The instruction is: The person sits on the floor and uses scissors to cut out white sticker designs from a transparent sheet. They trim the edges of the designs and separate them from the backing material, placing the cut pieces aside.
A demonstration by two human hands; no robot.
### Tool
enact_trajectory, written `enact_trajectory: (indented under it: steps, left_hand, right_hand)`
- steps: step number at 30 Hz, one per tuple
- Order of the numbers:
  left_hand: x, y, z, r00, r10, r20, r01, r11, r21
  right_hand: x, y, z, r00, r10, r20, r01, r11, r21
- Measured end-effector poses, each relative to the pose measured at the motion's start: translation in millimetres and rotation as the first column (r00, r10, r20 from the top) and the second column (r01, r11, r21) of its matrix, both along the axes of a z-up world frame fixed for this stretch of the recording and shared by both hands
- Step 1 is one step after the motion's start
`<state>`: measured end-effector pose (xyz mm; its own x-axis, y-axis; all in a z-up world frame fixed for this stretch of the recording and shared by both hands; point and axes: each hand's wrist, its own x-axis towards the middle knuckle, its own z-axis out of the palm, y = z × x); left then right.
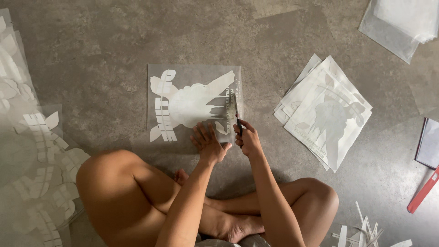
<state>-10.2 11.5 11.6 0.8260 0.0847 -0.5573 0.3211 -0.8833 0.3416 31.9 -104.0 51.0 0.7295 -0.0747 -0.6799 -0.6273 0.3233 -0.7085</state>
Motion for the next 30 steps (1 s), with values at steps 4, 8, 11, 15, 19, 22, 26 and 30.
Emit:
enact_trajectory:
  steps: [4, 8, 11, 15, 19, 22, 26, 30]
  left_hand:
    - [-1.7, -0.9, -7.0, 1.0, 0.004, 0.03, -0.004, 1.0, -0.001]
    - [-1.0, -1.6, -10.0, 0.999, -0.005, 0.04, 0.005, 1.0, 0.003]
    - [-0.9, -2.3, -9.5, 1.0, 0.001, 0.023, -0.001, 1.0, 0.013]
    - [-0.8, -1.8, -6.1, 0.999, -0.001, 0.035, 0.0, 1.0, 0.02]
    - [0.8, -1.6, -2.7, 1.0, -0.01, 0.0, 0.01, 1.0, 0.029]
    - [0.9, -1.8, -0.3, 1.0, -0.005, 0.003, 0.005, 1.0, 0.023]
    - [0.7, -1.3, -0.9, 1.0, -0.002, -0.01, 0.002, 1.0, 0.018]
    - [1.1, -1.9, -2.4, 1.0, 0.0, -0.019, 0.0, 1.0, 0.019]
  right_hand:
    - [8.9, 2.6, 0.6, 1.0, 0.001, -0.002, -0.001, 1.0, -0.007]
    - [17.0, 3.2, -8.9, 1.0, -0.013, 0.011, 0.013, 1.0, 0.006]
    - [22.0, 4.2, -16.2, 1.0, -0.017, 0.014, 0.017, 1.0, 0.012]
    - [27.0, 11.4, -5.6, 0.999, -0.043, 0.018, 0.042, 0.999, 0.011]
    - [32.4, 13.5, -13.7, 0.998, -0.067, 0.021, 0.066, 0.998, 0.025]
    - [36.3, 14.8, -9.9, 0.998, -0.063, 0.026, 0.063, 0.998, 0.017]
    - [43.0, 15.3, -11.0, 0.998, -0.06, 0.033, 0.059, 0.998, 0.004]
    - [48.4, 15.5, -18.4, 0.997, -0.072, 0.031, 0.072, 0.997, 0.012]
